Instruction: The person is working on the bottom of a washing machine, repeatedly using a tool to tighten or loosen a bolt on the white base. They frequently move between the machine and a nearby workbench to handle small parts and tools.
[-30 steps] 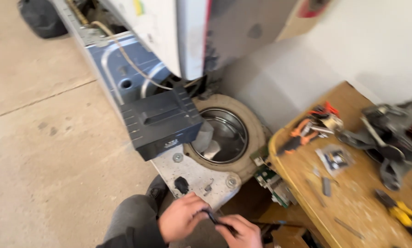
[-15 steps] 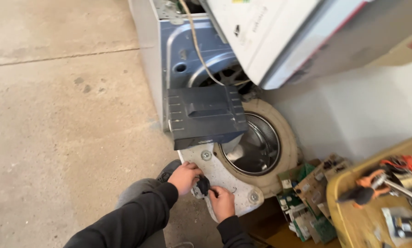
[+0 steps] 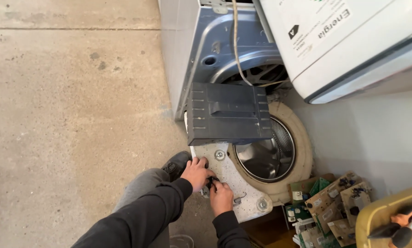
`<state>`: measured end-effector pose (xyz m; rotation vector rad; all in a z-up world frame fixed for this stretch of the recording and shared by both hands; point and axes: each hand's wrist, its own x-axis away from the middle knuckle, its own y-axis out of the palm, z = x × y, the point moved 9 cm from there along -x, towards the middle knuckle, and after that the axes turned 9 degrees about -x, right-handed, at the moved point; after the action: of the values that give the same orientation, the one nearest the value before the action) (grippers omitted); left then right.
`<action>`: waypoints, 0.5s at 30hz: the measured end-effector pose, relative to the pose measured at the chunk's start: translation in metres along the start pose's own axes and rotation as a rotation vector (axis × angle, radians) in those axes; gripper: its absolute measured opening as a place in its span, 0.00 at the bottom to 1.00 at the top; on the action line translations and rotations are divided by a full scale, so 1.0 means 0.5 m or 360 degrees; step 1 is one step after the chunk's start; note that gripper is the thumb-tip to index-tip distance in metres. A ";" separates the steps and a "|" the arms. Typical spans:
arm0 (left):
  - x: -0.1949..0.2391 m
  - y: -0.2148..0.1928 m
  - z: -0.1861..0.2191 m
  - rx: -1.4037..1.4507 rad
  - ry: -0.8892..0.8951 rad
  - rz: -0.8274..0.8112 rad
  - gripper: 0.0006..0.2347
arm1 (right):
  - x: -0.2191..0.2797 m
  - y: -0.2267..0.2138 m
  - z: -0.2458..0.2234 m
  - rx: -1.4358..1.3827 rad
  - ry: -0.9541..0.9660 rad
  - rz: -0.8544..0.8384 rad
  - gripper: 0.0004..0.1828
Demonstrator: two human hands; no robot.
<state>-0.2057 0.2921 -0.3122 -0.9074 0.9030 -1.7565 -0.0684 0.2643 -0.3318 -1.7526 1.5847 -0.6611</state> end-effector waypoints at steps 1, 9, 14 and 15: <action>0.000 0.001 -0.001 0.0007 -0.0008 0.0000 0.15 | 0.009 0.002 0.006 0.0003 -0.0003 -0.0010 0.10; -0.011 0.022 -0.015 0.0113 -0.0043 0.0013 0.15 | 0.027 0.021 0.011 0.0077 -0.0015 -0.0065 0.08; -0.013 0.031 -0.020 0.0118 -0.0033 -0.0052 0.16 | 0.036 0.020 0.024 0.0112 -0.0084 -0.0065 0.10; -0.014 0.033 -0.020 0.0132 -0.0006 -0.0028 0.15 | 0.031 0.021 0.025 0.0137 -0.0096 -0.0056 0.10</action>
<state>-0.2056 0.2958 -0.3324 -0.8668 0.8155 -1.7934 -0.0638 0.2503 -0.3488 -1.7244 1.4666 -0.6770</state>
